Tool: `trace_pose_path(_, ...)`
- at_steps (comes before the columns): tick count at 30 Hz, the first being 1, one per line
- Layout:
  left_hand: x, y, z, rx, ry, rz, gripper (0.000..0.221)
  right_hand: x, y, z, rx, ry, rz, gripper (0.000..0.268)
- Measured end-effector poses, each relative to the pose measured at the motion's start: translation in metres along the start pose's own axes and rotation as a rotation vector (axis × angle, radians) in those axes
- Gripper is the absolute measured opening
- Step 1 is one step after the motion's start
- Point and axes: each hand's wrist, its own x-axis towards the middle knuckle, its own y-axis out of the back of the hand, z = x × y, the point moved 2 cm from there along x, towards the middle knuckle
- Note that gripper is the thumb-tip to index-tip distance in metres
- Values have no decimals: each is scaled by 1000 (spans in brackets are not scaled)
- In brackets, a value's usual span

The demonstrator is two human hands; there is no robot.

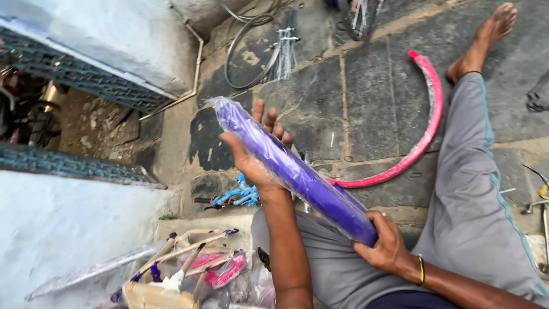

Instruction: Assembling plastic guards and hardware onto bicycle rims and frames.

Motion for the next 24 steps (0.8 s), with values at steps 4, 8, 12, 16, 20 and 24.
trace_pose_path(4, -40, 1, -10, 16, 18, -210, 58, -5, -1, -9, -20, 65, -3, 48)
trace_pose_path(8, -68, -28, -24, -23, 104, -271, 60, -8, -8, -4, -35, 215, 70, 53)
trace_pose_path(12, -97, -18, -41, -42, 135, -295, 62, -20, -3, 0, -48, 209, 79, 56)
trace_pose_path(16, -113, -17, -48, 185, 152, -298, 59, -9, 7, -20, -19, 173, 39, 51)
trace_pose_path(20, -81, -29, 15, -208, 237, -6, 55, 8, 20, -21, -37, 408, 83, 60)
trace_pose_path(24, -21, 1, 133, -83, -41, -222, 50, 26, 44, 33, -257, 392, 87, 58)
